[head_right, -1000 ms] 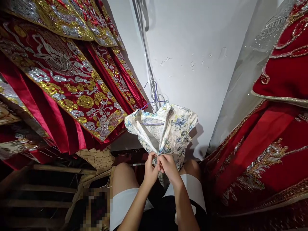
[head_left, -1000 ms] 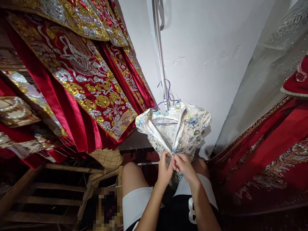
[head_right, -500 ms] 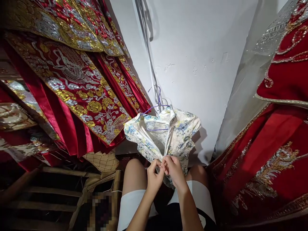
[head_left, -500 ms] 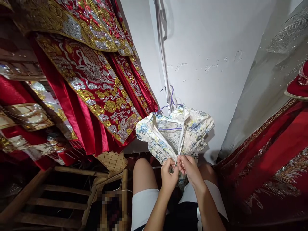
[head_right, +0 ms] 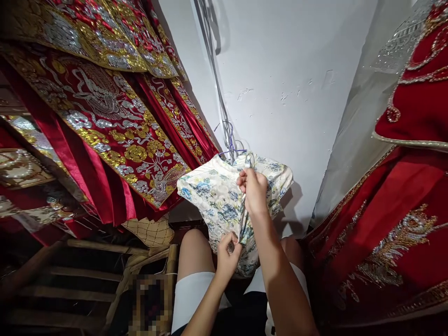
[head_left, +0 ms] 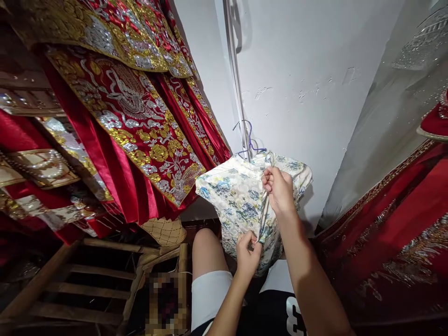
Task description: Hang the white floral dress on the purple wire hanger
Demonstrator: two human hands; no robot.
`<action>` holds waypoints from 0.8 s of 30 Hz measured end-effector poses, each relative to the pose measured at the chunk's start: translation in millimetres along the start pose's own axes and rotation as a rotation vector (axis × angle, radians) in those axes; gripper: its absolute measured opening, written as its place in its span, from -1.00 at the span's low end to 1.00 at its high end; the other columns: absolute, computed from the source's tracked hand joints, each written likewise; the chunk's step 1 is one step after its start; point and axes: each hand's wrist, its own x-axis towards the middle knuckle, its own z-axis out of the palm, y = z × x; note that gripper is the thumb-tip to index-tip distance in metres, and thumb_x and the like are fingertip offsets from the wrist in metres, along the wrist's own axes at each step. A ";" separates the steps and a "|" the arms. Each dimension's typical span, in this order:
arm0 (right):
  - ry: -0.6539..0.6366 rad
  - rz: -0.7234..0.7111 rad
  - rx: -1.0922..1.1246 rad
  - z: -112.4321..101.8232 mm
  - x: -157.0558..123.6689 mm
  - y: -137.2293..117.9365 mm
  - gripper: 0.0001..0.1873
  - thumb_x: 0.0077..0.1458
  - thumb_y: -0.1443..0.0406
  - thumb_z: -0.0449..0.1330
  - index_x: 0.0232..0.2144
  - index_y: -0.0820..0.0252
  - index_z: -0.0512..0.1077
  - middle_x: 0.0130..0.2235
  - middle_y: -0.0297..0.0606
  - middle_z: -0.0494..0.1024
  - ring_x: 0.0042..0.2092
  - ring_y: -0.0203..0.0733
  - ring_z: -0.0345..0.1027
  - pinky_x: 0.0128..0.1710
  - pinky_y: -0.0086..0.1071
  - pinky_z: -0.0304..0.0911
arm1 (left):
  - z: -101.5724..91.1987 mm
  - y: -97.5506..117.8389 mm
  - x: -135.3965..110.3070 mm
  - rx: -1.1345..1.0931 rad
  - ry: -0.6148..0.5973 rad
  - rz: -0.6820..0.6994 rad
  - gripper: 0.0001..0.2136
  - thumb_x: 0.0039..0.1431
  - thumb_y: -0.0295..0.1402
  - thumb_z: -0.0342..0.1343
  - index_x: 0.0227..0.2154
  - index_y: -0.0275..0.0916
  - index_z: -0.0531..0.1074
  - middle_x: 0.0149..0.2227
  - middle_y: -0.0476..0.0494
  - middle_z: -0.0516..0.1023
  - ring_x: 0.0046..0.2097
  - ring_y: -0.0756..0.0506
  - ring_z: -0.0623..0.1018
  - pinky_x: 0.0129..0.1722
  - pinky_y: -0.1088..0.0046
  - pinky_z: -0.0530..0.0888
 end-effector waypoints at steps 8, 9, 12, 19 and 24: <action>-0.058 -0.043 -0.118 -7.8 -16.7 4.2 -0.76 0.05 0.17 0.21 -0.54 0.17 0.35 -0.65 -0.44 0.30 -0.64 -0.43 0.12 -0.70 -0.54 -0.02 | -8.6 -3.2 6.0 -0.046 -0.088 0.009 -0.89 0.24 -0.36 0.04 -0.40 -0.20 0.39 -0.40 -0.06 0.46 -0.30 -0.10 0.46 -0.24 0.40 0.37; -0.077 -0.047 -0.133 -8.5 -18.6 3.7 -0.76 0.06 0.17 0.21 -0.54 0.17 0.35 -0.65 -0.44 0.30 -0.64 -0.43 0.12 -0.69 -0.54 -0.01 | -11.0 1.8 11.7 -0.070 -0.089 0.027 -0.87 0.28 -0.32 0.05 -0.35 -0.21 0.42 -0.36 -0.09 0.49 -0.26 -0.11 0.49 -0.21 0.38 0.39; -0.127 -0.043 -0.192 -9.0 -21.7 1.1 -0.78 0.06 0.20 0.20 -0.56 0.17 0.36 -0.66 -0.42 0.32 -0.65 -0.42 0.12 -0.68 -0.53 0.00 | -20.9 26.4 40.2 -0.137 -0.023 0.096 -0.84 0.34 -0.25 0.07 -0.24 -0.21 0.46 -0.26 -0.15 0.54 -0.20 -0.13 0.53 -0.15 0.36 0.44; -0.227 -0.070 -0.287 -9.9 -25.6 1.3 -0.77 0.08 0.25 0.15 -0.58 0.17 0.38 -0.69 -0.41 0.33 -0.66 -0.40 0.08 -0.65 -0.49 0.00 | -45.2 106.9 133.8 -0.148 0.056 0.459 -0.70 0.42 -0.24 0.00 0.11 -0.18 0.43 -0.12 -0.19 0.58 -0.15 -0.09 0.56 -0.10 0.35 0.47; -0.170 -0.179 -0.283 -7.5 -16.5 7.2 -0.77 0.09 0.24 0.14 -0.58 0.15 0.37 -0.67 -0.42 0.31 -0.61 -0.37 0.11 -0.59 -0.46 0.02 | -50.9 134.5 155.7 0.074 0.063 0.599 -0.83 0.38 -0.32 0.06 -0.23 -0.24 0.53 -0.27 -0.13 0.61 -0.20 -0.09 0.57 -0.12 0.36 0.44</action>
